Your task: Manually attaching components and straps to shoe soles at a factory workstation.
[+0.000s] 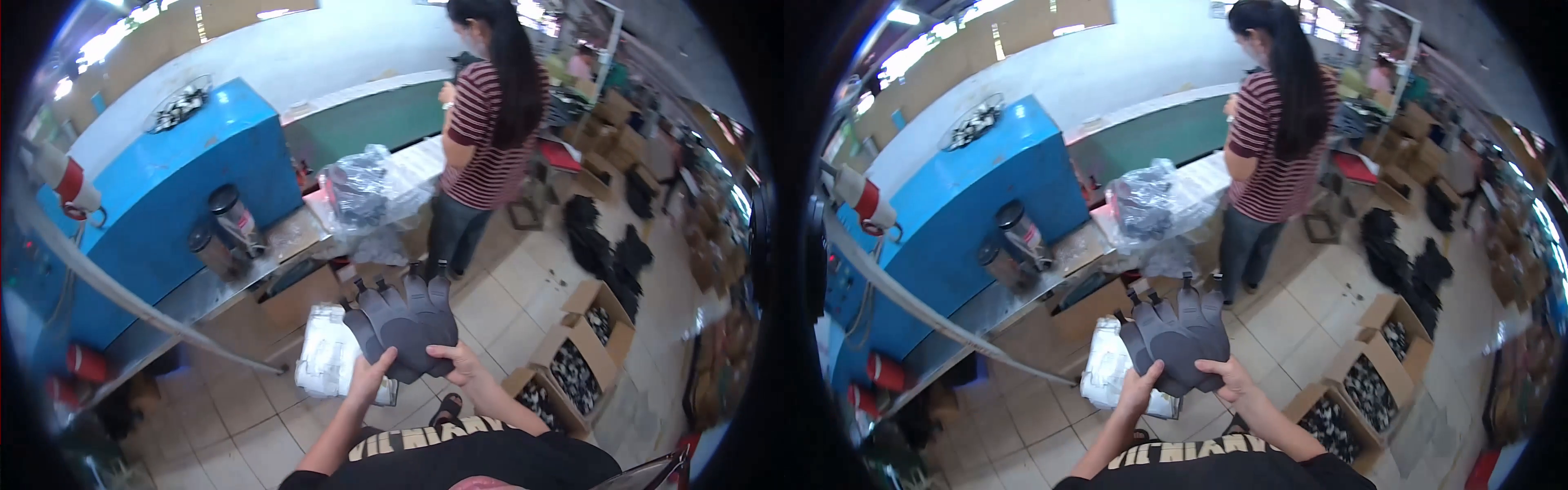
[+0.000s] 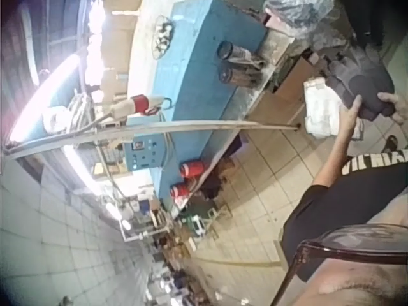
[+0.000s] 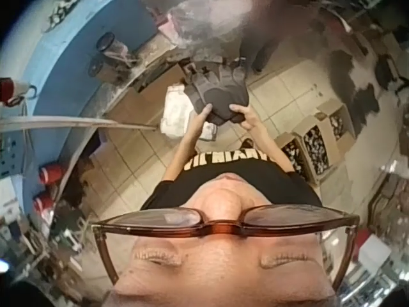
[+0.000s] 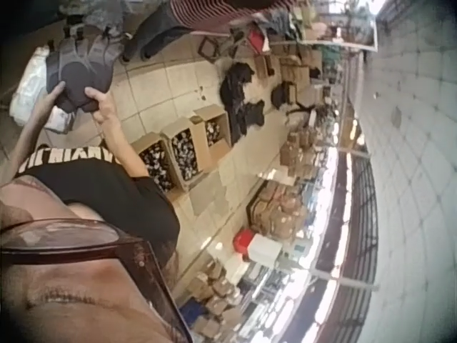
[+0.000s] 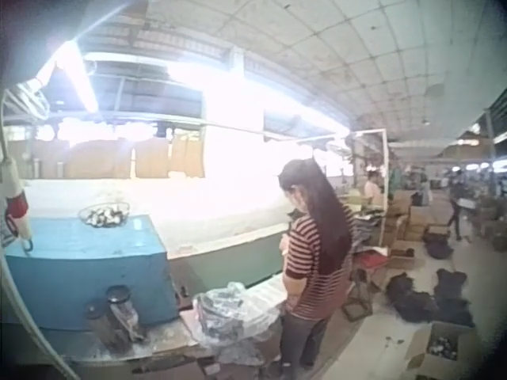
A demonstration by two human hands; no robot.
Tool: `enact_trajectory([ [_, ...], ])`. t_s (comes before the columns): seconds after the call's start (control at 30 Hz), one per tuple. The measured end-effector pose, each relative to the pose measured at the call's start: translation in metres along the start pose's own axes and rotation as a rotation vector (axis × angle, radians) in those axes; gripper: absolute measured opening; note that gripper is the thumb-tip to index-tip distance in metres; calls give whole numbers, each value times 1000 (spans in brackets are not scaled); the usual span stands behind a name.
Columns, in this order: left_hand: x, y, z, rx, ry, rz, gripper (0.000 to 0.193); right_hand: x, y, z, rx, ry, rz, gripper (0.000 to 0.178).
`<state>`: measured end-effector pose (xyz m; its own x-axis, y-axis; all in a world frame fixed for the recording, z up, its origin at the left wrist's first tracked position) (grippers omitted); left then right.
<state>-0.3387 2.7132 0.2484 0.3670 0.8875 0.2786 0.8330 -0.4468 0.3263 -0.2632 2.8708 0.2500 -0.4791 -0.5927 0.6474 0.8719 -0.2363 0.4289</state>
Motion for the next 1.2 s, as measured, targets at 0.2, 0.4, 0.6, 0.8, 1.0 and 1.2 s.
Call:
enact_trajectory([
  [0.2,30,27,3,10,197,162,73,21,-55,73,216,-66,217,55],
  [0.4,-67,50,30,-51,0,-377,62,81,-149,160,30,-29,269,55],
  [0.6,-140,64,55,-50,18,-821,64,164,-331,250,-124,-8,325,32],
  [0.8,-150,67,119,-347,60,-917,81,238,-584,317,-177,57,278,21],
  [1.0,-141,-30,102,-418,-19,-965,78,222,-816,300,29,136,9,25],
  [1.2,-133,-72,82,-513,-141,-970,74,125,-907,295,-260,581,-319,47],
])
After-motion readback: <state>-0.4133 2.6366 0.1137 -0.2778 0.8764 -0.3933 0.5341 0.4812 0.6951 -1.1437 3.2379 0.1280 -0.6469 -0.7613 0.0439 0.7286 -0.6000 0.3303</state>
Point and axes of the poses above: each hand's wrist, its own y-axis away from the middle knuckle, its own x-axis out of the palm, z = x × y, the point moved 7 cm from there along -y, towards the middle knuckle, and after that the axes turned 8 degrees about -z, right-handed, at the moved point
